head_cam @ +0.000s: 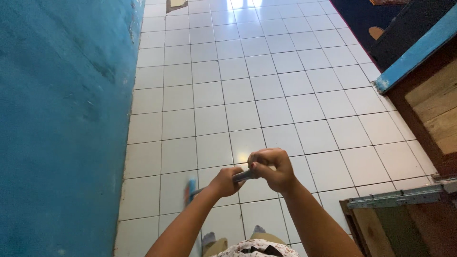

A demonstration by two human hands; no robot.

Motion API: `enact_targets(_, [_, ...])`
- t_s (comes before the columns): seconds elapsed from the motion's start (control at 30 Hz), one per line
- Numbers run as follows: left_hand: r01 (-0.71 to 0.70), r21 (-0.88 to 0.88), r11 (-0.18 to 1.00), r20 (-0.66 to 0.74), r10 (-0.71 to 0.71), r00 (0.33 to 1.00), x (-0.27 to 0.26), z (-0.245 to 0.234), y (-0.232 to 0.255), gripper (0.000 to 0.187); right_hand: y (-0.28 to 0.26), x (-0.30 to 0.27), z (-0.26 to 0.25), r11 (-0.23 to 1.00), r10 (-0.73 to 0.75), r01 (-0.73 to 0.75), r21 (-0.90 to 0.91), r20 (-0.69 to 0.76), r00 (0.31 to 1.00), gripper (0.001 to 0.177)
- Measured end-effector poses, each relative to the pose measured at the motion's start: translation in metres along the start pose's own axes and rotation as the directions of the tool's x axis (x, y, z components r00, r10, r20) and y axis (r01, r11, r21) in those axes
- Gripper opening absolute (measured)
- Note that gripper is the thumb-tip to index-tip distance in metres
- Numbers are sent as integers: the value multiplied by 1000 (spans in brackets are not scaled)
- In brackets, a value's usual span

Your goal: Sweeping a tiled floor with a broom.

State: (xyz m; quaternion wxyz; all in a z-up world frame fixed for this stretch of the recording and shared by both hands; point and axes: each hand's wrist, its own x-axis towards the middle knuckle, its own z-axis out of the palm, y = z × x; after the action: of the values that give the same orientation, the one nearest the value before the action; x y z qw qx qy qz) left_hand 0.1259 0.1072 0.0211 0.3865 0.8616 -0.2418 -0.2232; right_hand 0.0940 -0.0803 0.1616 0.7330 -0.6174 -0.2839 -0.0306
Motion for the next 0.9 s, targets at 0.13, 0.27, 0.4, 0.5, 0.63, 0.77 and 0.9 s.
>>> enact_targets(0.13, [-1,27,1000,-71,3,997,-50,-27,-64,18,78,1,35,958,154,-147,248,-9,988,31])
enact_targets(0.27, [331,49,942,-32,-329,944,-101,-26,-171,19,135,4,101,858,500,-500,120,33,866,14])
enact_targets(0.4, [365,68,929,-62,-361,931,-146,8,-293,19,183,-16,169,799,585,-598,57,152,797,16])
enact_targets(0.5, [539,-41,841,-29,-541,841,-155,-2,-279,32,183,-12,184,808,586,-588,-33,154,796,19])
enact_targets(0.63, [266,-131,955,-116,-281,953,-140,-24,-246,38,159,2,173,829,554,-532,-172,123,823,20])
enact_targets(0.77, [20,-151,988,-127,-40,991,-111,-37,-187,37,96,16,175,852,461,-430,-299,37,887,27])
enact_targets(0.9, [-73,-332,940,-31,67,997,-63,-20,-177,22,60,31,185,834,392,-349,-428,15,920,26])
